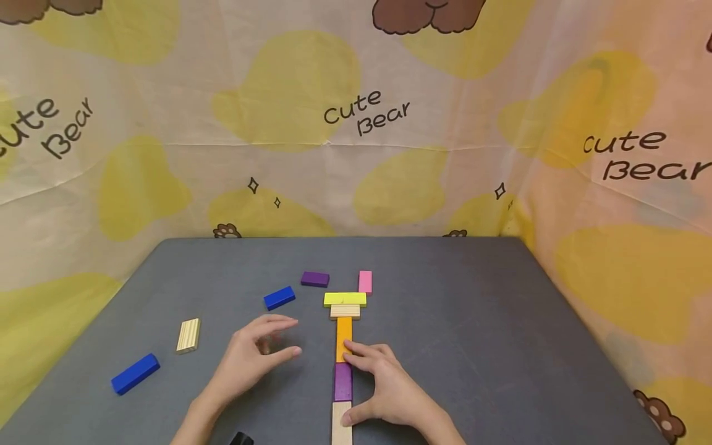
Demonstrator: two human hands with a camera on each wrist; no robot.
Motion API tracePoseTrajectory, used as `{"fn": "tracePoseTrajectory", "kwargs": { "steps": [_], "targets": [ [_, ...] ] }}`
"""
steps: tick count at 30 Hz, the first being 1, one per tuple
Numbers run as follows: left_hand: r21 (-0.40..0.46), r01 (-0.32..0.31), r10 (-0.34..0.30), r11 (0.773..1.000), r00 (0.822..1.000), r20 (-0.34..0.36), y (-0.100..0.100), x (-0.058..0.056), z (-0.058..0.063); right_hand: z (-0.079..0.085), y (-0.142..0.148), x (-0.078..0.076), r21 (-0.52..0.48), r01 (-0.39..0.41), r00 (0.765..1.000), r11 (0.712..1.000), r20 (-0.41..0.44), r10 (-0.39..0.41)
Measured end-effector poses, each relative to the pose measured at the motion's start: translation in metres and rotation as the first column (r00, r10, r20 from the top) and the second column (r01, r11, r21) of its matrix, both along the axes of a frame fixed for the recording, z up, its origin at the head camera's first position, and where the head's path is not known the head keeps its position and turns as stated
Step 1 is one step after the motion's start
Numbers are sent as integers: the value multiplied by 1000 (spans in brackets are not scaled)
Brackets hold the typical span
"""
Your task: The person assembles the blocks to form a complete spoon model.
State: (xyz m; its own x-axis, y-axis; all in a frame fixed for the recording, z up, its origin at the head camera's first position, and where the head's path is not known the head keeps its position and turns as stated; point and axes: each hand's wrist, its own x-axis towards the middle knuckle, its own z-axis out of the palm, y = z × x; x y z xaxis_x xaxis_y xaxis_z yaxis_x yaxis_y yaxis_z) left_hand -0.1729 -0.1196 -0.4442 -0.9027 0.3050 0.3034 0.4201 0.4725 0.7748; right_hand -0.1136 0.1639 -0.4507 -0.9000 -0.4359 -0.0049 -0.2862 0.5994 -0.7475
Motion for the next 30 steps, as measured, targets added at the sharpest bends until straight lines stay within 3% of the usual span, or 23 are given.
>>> {"fn": "tracePoseTrajectory", "kwargs": {
  "steps": [5, 10, 13, 15, 17, 19, 22, 27, 30],
  "targets": [
    [-39, -159, 153, 986, 979, -136, -69, 5, 4, -2, 0, 1, -23, -2, 1000, 1000, -20, 1],
    [-147, -244, 217, 959, 960, -177, -155, 17, 10, -2, -1, 2, -28, -2, 1000, 1000, -11, 2],
    [-199, -239, 226, 950, 970, -85, -205, 22, 11, -2, -1, 2, -23, 2, 1000, 1000, -3, -2],
    [-227, -219, 231, 949, 973, 28, -233, 22, 11, -1, -1, 2, -20, 6, 1000, 1000, 1, -6],
    [-235, -180, 222, 955, 961, 166, -254, 21, 8, -1, 0, 1, -21, 9, 1000, 1000, 0, -9],
    [-216, -138, 197, 966, 940, 279, -268, 18, 5, -1, 0, 1, -19, 11, 1000, 1000, -2, -11],
    [-163, -73, 130, 984, 921, 368, -277, 12, 0, -1, 1, 0, -25, 8, 1000, 1000, -6, -9],
    [-66, 62, -35, 996, 937, 347, -276, 7, -5, -2, 2, 0, -26, 5, 1000, 1000, -20, -6],
    [-1, 160, -146, 987, 904, 402, -274, 4, -5, -3, 2, 0, -27, 6, 999, 1000, -33, -7]
  ]
}}
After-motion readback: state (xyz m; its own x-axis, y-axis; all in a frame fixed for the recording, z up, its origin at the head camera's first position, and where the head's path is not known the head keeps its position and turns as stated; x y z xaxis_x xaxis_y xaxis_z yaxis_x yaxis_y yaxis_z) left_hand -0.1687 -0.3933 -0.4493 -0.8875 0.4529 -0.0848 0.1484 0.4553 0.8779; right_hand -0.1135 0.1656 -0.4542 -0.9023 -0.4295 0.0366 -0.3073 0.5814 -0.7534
